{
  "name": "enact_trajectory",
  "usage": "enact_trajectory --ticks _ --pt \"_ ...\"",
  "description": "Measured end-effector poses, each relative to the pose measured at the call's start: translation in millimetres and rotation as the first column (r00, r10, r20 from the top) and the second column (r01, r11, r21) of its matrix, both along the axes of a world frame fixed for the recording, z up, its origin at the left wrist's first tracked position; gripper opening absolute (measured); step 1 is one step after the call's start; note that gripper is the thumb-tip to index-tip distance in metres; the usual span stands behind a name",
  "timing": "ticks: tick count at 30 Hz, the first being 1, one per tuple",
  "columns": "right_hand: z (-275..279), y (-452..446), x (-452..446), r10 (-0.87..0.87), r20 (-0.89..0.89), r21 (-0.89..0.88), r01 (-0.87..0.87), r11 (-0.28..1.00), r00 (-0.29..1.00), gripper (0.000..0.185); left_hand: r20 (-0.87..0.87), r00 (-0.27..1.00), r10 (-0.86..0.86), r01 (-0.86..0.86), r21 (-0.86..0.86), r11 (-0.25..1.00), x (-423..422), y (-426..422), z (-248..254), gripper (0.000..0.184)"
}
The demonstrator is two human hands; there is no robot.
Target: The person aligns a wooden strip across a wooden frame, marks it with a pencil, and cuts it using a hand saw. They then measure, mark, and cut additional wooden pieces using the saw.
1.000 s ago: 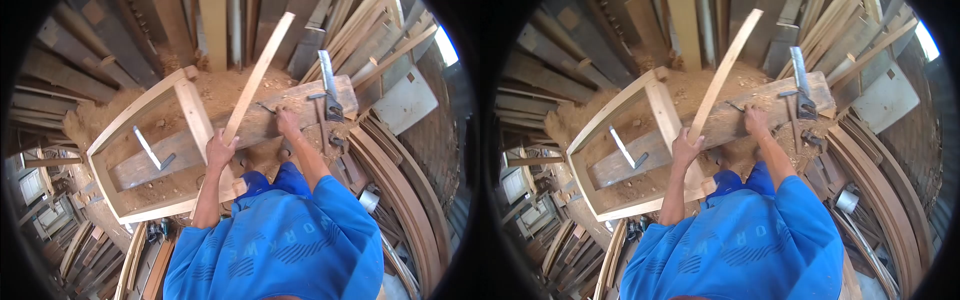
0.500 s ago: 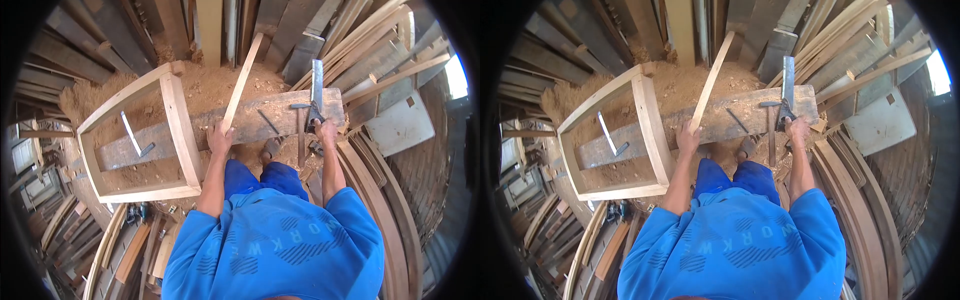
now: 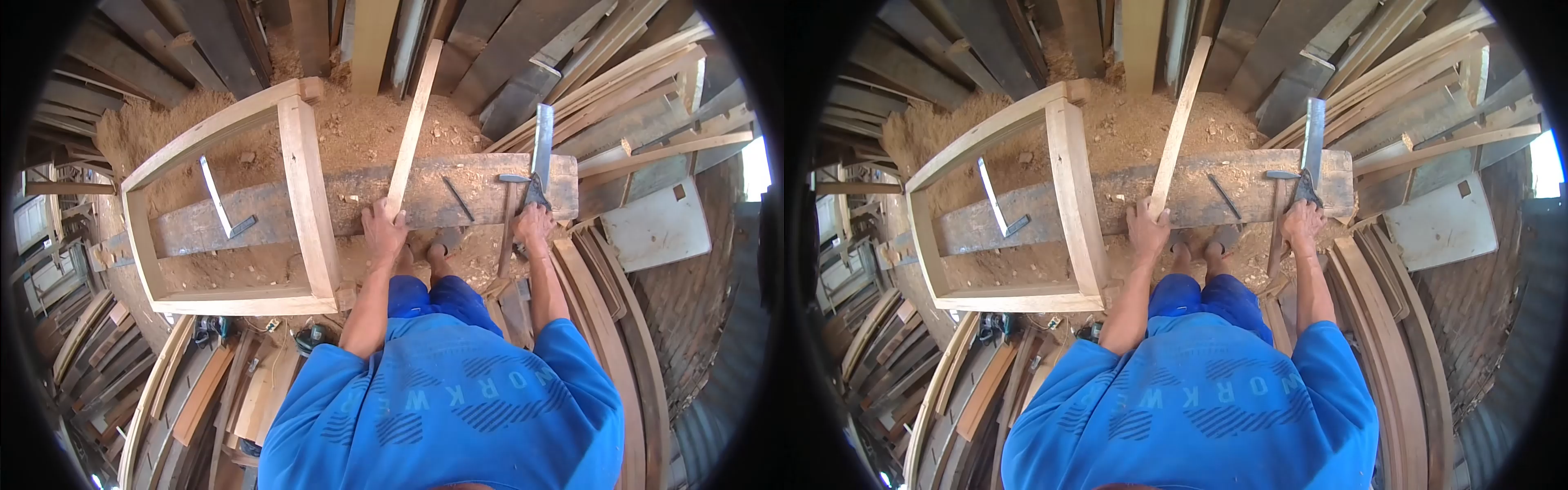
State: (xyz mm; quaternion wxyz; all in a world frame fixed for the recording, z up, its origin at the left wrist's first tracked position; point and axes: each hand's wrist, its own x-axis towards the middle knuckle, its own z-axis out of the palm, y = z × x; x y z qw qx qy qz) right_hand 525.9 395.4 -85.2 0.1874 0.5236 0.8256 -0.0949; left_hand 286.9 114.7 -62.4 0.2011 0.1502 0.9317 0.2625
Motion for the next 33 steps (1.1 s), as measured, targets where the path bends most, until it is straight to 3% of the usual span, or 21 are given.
enact_trajectory --ticks 4,7,8,10,12,16,18,20,22,24,27,28,31,33 --pt "16 5 -1 -0.033 0.101 0.019 0.031 0.999 0.994 0.045 -0.148 0.989 -0.024 0.018 -0.040 0.999 1 -4 -9 0.050" --pt "42 5 -1 -0.152 -0.046 0.007 0.153 0.988 0.987 0.048 -0.088 0.996 0.029 -0.028 0.014 1.000 6 -12 -12 0.049" --pt "11 8 23 0.141 -0.115 0.372 -0.089 0.924 0.983 0.038 -0.097 0.994 0.057 -0.051 0.061 0.997 11 -18 -12 0.048" --pt "34 4 18 0.091 -0.257 0.240 -0.028 0.970 0.962 0.033 -0.118 0.988 0.099 -0.080 0.154 0.985 20 -34 -12 0.044" --pt "63 -4 5 0.059 -0.409 0.107 -0.016 0.994 0.911 0.037 -0.092 0.989 0.114 -0.102 0.117 0.988 18 -36 -8 0.048" --pt "147 -42 -59 -0.033 -0.587 -0.126 -0.051 0.991 0.809 0.025 -0.086 0.981 0.175 -0.173 0.036 0.984 -7 -16 3 0.048" --pt "173 -61 -89 -0.087 -0.595 -0.266 -0.094 0.959 0.799 0.021 -0.144 0.969 0.202 -0.203 0.014 0.979 -14 -11 -28 0.048" --pt "196 -83 -117 -0.190 -0.700 -0.381 -0.135 0.915 0.689 0.024 -0.152 0.961 0.231 -0.231 0.017 0.973 -13 -13 -41 0.047" --pt "197 -98 -130 -0.192 -0.730 -0.427 -0.218 0.877 0.655 0.029 -0.118 0.960 0.256 -0.252 0.045 0.967 -11 -20 -42 0.046" --pt "192 -105 -134 -0.074 -0.716 -0.401 -0.323 0.857 0.694 0.036 -0.125 0.960 0.250 -0.245 0.054 0.968 4 -41 -46 0.045" --pt "170 -113 -134 0.164 -0.832 -0.138 -0.483 0.865 0.531 0.039 -0.156 0.941 0.299 -0.291 0.077 0.954 7 -43 -45 0.043" --pt "187 -116 -135 -0.031 -0.740 -0.395 -0.397 0.828 0.672 0.042 -0.167 0.931 0.326 -0.316 0.085 0.945 5 -40 -43 0.042" --pt "182 -119 -137 0.037 -0.791 -0.307 -0.449 0.839 0.611 0.043 -0.163 0.935 0.316 -0.312 0.050 0.949 -30 -16 -44 0.042" --pt "185 -120 -141 -0.018 -0.770 -0.372 -0.425 0.825 0.638 0.044 -0.218 0.904 0.367 -0.372 0.023 0.928 -43 -2 -45 0.043"
